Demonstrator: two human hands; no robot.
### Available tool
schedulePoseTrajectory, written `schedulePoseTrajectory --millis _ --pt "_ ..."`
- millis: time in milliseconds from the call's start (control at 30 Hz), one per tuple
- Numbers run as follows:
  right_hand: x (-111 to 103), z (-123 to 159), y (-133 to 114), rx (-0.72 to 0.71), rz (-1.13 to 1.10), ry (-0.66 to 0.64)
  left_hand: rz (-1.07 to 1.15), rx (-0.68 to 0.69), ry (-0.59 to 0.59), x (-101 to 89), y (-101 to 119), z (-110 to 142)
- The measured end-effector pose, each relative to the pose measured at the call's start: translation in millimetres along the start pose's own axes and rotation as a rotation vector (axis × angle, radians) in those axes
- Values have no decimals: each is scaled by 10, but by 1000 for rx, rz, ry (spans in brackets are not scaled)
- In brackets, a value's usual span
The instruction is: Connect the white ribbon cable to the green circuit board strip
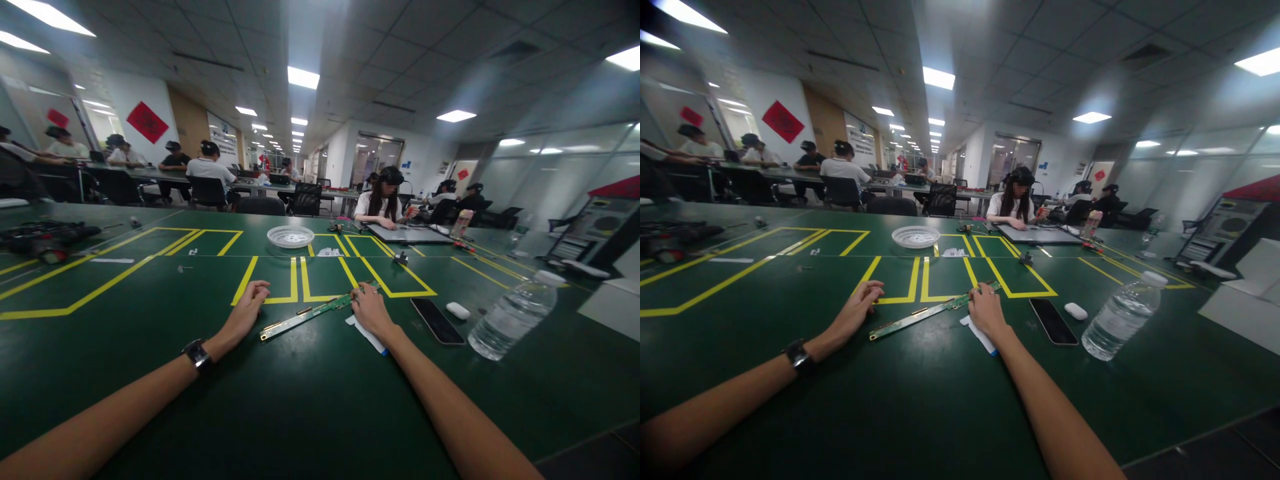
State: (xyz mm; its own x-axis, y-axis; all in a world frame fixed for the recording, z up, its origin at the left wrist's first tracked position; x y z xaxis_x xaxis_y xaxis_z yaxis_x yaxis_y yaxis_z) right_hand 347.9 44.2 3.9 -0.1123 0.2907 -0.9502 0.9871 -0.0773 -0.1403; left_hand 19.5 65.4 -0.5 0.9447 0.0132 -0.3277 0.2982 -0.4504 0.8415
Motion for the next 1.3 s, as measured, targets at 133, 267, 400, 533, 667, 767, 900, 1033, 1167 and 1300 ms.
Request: schedulePoseTrajectory --millis 133,267,400,533,667,767,900,1033,1167,1300 --pt "-24 28 -9 8 7 -37 -161 117 -43 20 124 39" --pt "-67 51 -33 -25 -54 5 -420 404 -258 123 236 129" --pt "-102 70 -48 -5 -68 -19 -611 423 -395 209 164 173" --pt "-93 64 -33 -1 -92 -44 -708 290 -369 216 50 144" --pt "-66 51 -5 -12 -100 -39 -735 356 -369 199 125 132" --pt "-72 55 0 -23 -103 -31 -791 454 -336 179 276 146" --pt "-101 71 -12 -18 -103 -41 -722 535 -342 182 388 156" --pt "-98 76 -10 -20 -92 -41 -592 562 -446 223 344 148" --pt "-78 72 4 -33 -96 -28 -415 452 -457 193 321 166" --pt "-90 77 1 -31 -101 -29 -323 421 -272 136 364 168"
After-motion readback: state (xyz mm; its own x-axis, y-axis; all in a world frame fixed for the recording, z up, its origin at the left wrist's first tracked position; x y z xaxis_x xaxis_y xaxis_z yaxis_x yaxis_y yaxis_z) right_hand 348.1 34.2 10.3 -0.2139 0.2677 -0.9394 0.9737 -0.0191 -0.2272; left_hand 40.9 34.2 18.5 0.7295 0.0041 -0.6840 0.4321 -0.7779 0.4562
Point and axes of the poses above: each hand's wrist, its own z-axis away from the middle knuckle, its own x-axis out of the palm, y = z × x, the point moved 1 cm from there along -z, towards the middle knuckle, and after that the axes turned 11 degrees about x, right-handed, at the moved point
